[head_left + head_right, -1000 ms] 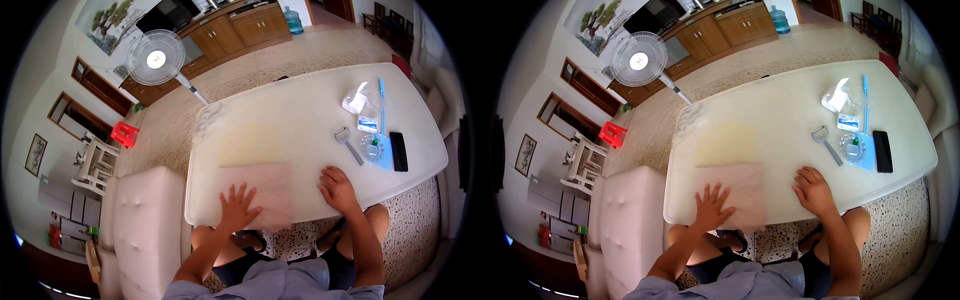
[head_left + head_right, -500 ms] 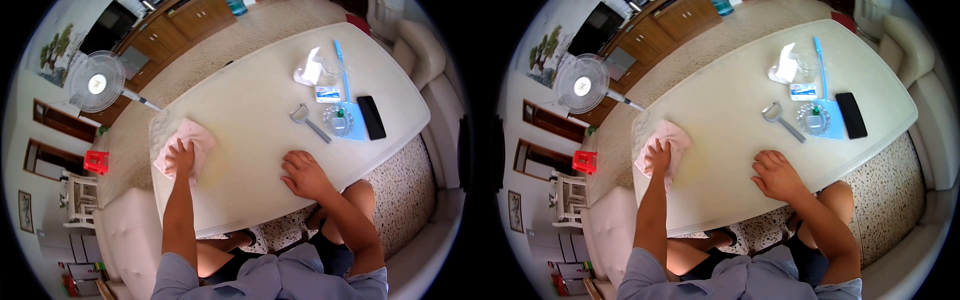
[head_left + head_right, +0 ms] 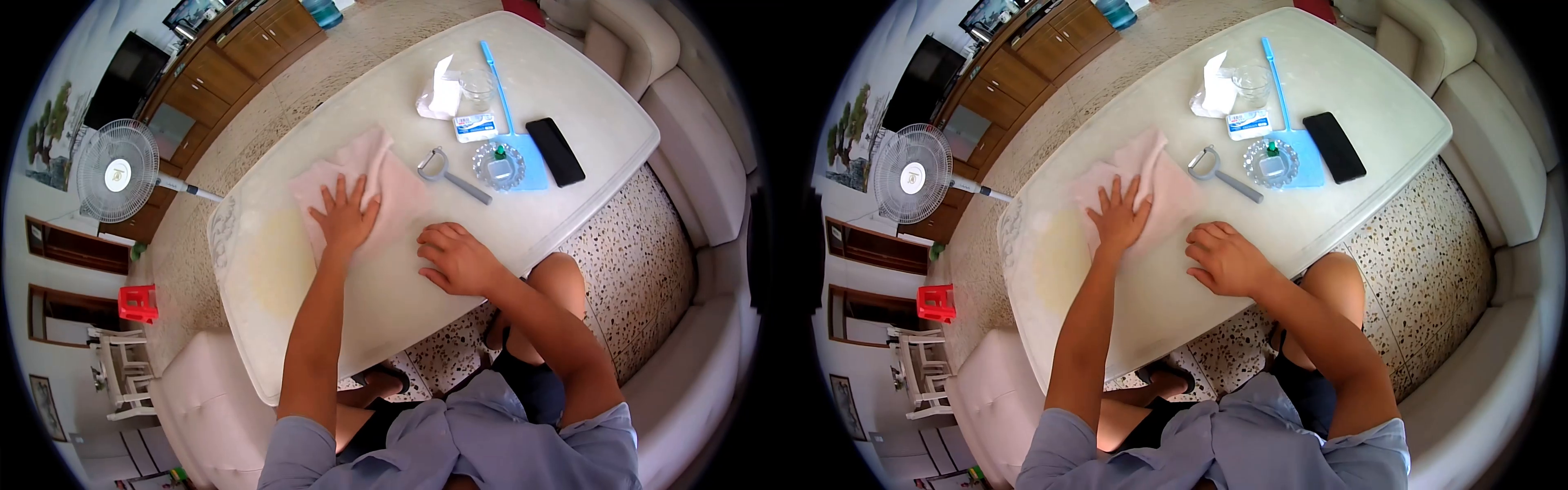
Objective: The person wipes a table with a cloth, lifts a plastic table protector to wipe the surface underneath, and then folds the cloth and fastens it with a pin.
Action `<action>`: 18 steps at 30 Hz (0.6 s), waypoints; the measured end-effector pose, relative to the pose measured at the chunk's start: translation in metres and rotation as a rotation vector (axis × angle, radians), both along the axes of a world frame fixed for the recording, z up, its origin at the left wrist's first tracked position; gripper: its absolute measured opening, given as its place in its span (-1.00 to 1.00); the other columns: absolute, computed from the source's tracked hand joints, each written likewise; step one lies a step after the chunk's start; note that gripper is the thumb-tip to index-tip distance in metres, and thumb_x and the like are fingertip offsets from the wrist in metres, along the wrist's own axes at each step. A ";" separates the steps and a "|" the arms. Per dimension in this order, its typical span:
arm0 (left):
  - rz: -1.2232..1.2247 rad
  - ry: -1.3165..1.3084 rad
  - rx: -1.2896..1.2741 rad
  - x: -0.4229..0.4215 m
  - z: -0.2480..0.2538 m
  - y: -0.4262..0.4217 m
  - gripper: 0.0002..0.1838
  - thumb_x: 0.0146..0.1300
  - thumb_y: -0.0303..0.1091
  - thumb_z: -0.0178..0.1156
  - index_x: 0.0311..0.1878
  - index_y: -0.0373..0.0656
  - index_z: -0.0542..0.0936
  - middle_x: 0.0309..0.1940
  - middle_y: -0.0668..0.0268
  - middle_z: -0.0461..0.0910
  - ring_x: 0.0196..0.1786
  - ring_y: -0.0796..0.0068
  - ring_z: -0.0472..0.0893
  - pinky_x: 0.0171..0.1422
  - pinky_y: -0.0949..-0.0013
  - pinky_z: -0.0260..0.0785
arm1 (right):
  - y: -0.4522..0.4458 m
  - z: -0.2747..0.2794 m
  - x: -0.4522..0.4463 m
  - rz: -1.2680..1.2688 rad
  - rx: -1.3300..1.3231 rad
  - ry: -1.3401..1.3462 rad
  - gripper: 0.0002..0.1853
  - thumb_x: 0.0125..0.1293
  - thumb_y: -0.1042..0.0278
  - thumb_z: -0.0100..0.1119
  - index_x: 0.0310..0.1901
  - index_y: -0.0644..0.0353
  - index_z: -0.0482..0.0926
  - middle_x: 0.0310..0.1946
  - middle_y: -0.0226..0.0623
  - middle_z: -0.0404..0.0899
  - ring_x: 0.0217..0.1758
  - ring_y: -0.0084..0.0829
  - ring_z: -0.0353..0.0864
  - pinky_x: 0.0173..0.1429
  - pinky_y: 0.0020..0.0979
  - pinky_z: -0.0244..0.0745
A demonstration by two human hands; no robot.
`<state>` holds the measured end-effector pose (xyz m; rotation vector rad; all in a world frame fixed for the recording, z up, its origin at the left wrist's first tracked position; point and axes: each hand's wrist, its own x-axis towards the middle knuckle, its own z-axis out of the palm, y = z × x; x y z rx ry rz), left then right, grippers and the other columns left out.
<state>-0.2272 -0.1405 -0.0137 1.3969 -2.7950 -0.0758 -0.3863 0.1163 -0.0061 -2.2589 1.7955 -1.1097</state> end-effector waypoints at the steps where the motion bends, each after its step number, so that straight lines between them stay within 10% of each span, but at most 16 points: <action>1: -0.050 0.013 -0.015 0.008 -0.002 0.015 -0.19 0.55 0.49 -0.07 0.76 0.46 0.28 0.85 0.17 0.02 0.84 -0.32 -0.12 0.63 -0.81 -0.39 | 0.000 -0.003 0.000 0.004 -0.031 -0.006 -0.70 0.34 0.23 0.45 0.01 0.20 0.68 0.16 -0.17 0.64 0.37 -0.08 0.58 0.54 -0.07 0.43; 10: -0.325 0.034 -0.036 0.131 0.005 0.150 -0.19 0.47 0.31 0.22 0.72 0.33 0.38 0.82 0.12 0.10 0.80 -0.42 -0.06 0.57 -0.87 -0.32 | 0.007 -0.012 0.001 -0.197 -0.263 -0.095 -0.79 0.30 0.45 0.39 -0.05 0.26 0.75 0.10 -0.10 0.69 0.27 -0.01 0.64 0.44 -0.05 0.54; 18: -0.087 -0.054 0.027 0.230 0.008 0.174 -0.14 0.48 0.37 0.21 0.74 0.24 0.35 0.83 0.12 0.06 0.84 -0.32 -0.10 0.63 -0.80 -0.37 | 0.008 -0.011 0.003 -0.514 -0.229 0.015 -0.75 0.29 0.49 0.33 0.00 0.22 0.73 0.21 -0.08 0.64 0.41 0.04 0.54 0.65 0.25 0.27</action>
